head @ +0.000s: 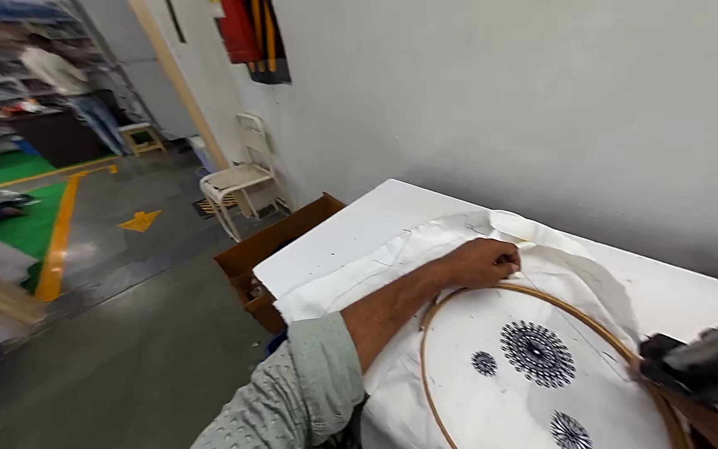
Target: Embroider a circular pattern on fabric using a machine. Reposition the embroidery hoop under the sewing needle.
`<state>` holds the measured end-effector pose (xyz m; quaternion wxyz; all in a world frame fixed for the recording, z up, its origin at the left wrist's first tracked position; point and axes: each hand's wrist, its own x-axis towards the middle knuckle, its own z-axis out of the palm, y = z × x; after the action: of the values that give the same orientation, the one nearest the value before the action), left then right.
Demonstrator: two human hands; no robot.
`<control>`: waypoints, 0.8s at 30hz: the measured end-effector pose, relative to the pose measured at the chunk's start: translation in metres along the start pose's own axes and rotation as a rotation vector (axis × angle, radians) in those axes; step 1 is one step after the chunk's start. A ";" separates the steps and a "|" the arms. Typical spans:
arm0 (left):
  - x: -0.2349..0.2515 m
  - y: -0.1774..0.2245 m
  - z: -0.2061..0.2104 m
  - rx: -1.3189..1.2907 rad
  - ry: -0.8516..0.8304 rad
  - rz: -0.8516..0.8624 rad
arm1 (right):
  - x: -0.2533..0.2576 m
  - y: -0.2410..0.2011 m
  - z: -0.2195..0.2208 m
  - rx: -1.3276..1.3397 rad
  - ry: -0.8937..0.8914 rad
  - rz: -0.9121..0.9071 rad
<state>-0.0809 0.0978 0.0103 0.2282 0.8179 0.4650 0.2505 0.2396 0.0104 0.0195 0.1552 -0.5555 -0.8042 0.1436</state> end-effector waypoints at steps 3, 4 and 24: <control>0.000 -0.003 -0.001 -0.003 -0.002 0.003 | 0.001 -0.012 -0.005 0.037 -0.029 0.108; 0.000 -0.003 -0.001 -0.008 -0.005 0.000 | 0.002 -0.006 -0.002 0.078 -0.011 0.116; -0.003 -0.004 -0.001 -0.036 -0.001 -0.067 | -0.005 -0.015 -0.008 0.043 -0.003 0.095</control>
<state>-0.0857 0.0973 0.0078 0.2512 0.7979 0.4873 0.2505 0.2317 0.0009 0.0326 0.1592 -0.5893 -0.7739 0.1689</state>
